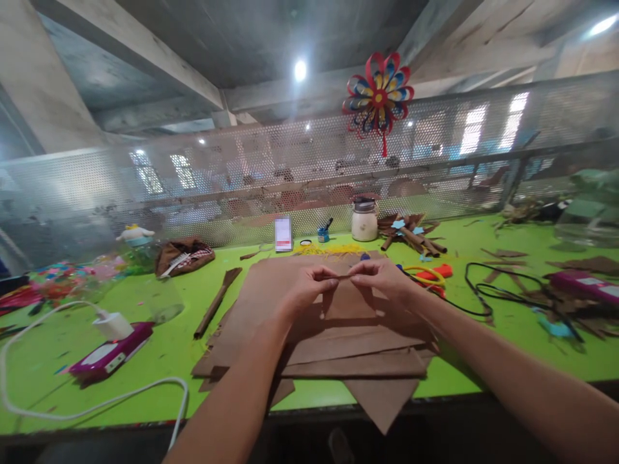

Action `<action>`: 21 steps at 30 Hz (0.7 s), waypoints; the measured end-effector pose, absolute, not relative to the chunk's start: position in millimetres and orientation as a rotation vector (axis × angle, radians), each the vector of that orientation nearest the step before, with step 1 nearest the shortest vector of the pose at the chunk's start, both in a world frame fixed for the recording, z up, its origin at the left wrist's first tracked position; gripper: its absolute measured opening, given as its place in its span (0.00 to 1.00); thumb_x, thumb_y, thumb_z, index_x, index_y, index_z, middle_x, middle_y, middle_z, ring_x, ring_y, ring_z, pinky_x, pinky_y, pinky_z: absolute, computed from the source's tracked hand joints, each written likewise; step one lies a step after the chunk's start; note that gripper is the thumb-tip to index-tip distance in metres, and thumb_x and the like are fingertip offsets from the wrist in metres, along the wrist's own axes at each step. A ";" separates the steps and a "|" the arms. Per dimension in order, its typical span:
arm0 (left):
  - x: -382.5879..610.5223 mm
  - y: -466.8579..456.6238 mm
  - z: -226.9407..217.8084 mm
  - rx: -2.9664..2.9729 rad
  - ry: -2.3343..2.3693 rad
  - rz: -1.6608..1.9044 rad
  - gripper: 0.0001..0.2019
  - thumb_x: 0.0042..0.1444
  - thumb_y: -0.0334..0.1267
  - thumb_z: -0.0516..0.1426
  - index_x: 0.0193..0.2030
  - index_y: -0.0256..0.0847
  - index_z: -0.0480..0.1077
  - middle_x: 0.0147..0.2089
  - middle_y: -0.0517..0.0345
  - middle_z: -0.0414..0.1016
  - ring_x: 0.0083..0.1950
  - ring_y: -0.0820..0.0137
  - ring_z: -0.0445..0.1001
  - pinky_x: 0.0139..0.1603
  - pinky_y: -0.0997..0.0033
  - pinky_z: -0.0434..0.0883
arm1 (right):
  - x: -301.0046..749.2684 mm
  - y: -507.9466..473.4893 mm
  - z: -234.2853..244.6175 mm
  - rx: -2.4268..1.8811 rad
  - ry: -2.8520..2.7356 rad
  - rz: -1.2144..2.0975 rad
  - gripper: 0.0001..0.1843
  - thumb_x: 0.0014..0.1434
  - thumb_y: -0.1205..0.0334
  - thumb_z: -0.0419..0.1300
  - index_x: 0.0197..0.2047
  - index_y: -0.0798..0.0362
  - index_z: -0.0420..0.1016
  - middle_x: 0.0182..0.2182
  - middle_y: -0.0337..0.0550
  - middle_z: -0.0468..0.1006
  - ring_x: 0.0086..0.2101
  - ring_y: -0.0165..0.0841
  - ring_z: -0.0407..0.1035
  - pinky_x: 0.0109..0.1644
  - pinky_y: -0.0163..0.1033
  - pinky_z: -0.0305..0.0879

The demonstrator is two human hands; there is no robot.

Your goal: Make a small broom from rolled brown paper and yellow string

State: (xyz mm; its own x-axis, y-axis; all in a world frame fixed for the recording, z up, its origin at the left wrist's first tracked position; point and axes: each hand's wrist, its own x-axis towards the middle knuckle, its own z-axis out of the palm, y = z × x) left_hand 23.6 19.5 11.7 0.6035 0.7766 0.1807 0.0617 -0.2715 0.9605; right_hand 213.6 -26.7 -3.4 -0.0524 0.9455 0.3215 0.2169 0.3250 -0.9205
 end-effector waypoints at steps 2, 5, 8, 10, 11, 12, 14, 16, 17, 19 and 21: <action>23.1 19.6 12.7 1.688 0.692 0.812 0.06 0.44 0.36 0.60 0.30 0.37 0.71 0.22 0.63 0.67 0.27 0.76 0.65 0.35 0.74 0.61 | 215.1 -24.8 -5.1 -1.091 -1.453 0.877 0.13 0.43 0.59 0.63 0.32 0.58 0.76 0.21 0.36 0.71 0.23 0.25 0.61 0.30 0.33 0.56; 23.4 18.5 14.8 1.625 0.699 0.842 0.09 0.42 0.35 0.61 0.32 0.37 0.72 0.27 0.61 0.71 0.30 0.74 0.67 0.37 0.73 0.63 | 215.8 -24.2 -5.9 -1.031 -1.367 0.935 0.13 0.40 0.60 0.65 0.32 0.57 0.77 0.22 0.37 0.72 0.24 0.26 0.61 0.30 0.33 0.56; 24.7 17.0 16.3 1.619 0.713 0.859 0.12 0.41 0.35 0.61 0.36 0.37 0.73 0.29 0.60 0.73 0.33 0.73 0.68 0.40 0.71 0.64 | 214.8 -25.7 -4.3 -1.000 -1.313 0.946 0.12 0.39 0.62 0.66 0.30 0.57 0.77 0.23 0.37 0.72 0.25 0.26 0.62 0.31 0.33 0.57; 25.7 16.5 16.2 1.641 0.728 0.895 0.11 0.41 0.34 0.60 0.35 0.38 0.74 0.29 0.59 0.73 0.34 0.72 0.68 0.41 0.70 0.64 | 214.1 -27.0 -2.7 -0.989 -1.293 0.947 0.11 0.38 0.62 0.66 0.29 0.57 0.77 0.23 0.37 0.73 0.25 0.26 0.62 0.32 0.33 0.58; 26.1 16.4 15.7 1.651 0.736 0.916 0.10 0.41 0.34 0.60 0.34 0.38 0.74 0.29 0.59 0.73 0.34 0.71 0.68 0.41 0.70 0.64 | 213.9 -27.6 -1.9 -0.979 -1.283 0.952 0.11 0.38 0.63 0.66 0.29 0.56 0.77 0.23 0.37 0.73 0.26 0.26 0.63 0.32 0.34 0.58; 26.3 16.6 15.1 1.660 0.746 0.934 0.10 0.41 0.34 0.60 0.33 0.38 0.74 0.29 0.58 0.74 0.34 0.71 0.69 0.40 0.69 0.64 | 213.8 -28.1 -1.1 -0.970 -1.275 0.957 0.11 0.38 0.62 0.66 0.29 0.56 0.78 0.23 0.37 0.73 0.26 0.26 0.63 0.33 0.34 0.58; 26.2 17.0 13.5 1.674 0.764 0.947 0.09 0.41 0.35 0.60 0.32 0.39 0.75 0.29 0.58 0.74 0.34 0.70 0.69 0.40 0.69 0.64 | 214.3 -28.8 0.3 -0.962 -1.275 0.955 0.11 0.38 0.62 0.67 0.28 0.56 0.78 0.23 0.38 0.73 0.26 0.27 0.63 0.33 0.35 0.59; 25.6 17.3 12.3 1.693 0.760 0.946 0.08 0.40 0.35 0.60 0.30 0.39 0.75 0.30 0.57 0.74 0.34 0.69 0.69 0.40 0.68 0.65 | 215.8 -28.6 0.8 -0.966 -1.298 0.931 0.10 0.38 0.61 0.67 0.27 0.56 0.78 0.23 0.39 0.73 0.27 0.28 0.64 0.33 0.36 0.60; 25.1 17.4 11.9 1.706 0.750 0.948 0.07 0.40 0.35 0.60 0.30 0.39 0.75 0.30 0.57 0.75 0.34 0.70 0.69 0.41 0.68 0.65 | 216.7 -28.1 0.7 -0.970 -1.317 0.915 0.10 0.38 0.61 0.67 0.27 0.56 0.78 0.23 0.39 0.74 0.27 0.28 0.64 0.33 0.36 0.60; 24.4 17.2 12.5 1.730 0.724 0.941 0.07 0.40 0.35 0.60 0.29 0.39 0.75 0.29 0.58 0.74 0.34 0.71 0.68 0.41 0.70 0.64 | 218.6 -26.3 -0.4 -0.975 -1.360 0.882 0.10 0.38 0.60 0.66 0.27 0.56 0.78 0.23 0.39 0.74 0.27 0.29 0.64 0.33 0.36 0.60; 23.9 16.2 15.2 1.735 0.693 0.916 0.08 0.42 0.36 0.59 0.31 0.38 0.74 0.30 0.58 0.73 0.34 0.71 0.68 0.40 0.72 0.64 | 219.3 -24.5 -2.3 -0.977 -1.417 0.851 0.09 0.39 0.61 0.66 0.26 0.56 0.78 0.23 0.39 0.74 0.26 0.29 0.64 0.32 0.35 0.60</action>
State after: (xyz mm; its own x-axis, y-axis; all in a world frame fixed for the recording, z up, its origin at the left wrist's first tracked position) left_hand 23.9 16.2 15.2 0.5464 0.7975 0.2556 0.0295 -0.3234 0.9458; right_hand 219.3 -24.5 -2.3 0.0058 0.9205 0.3908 0.0879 0.3888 -0.9171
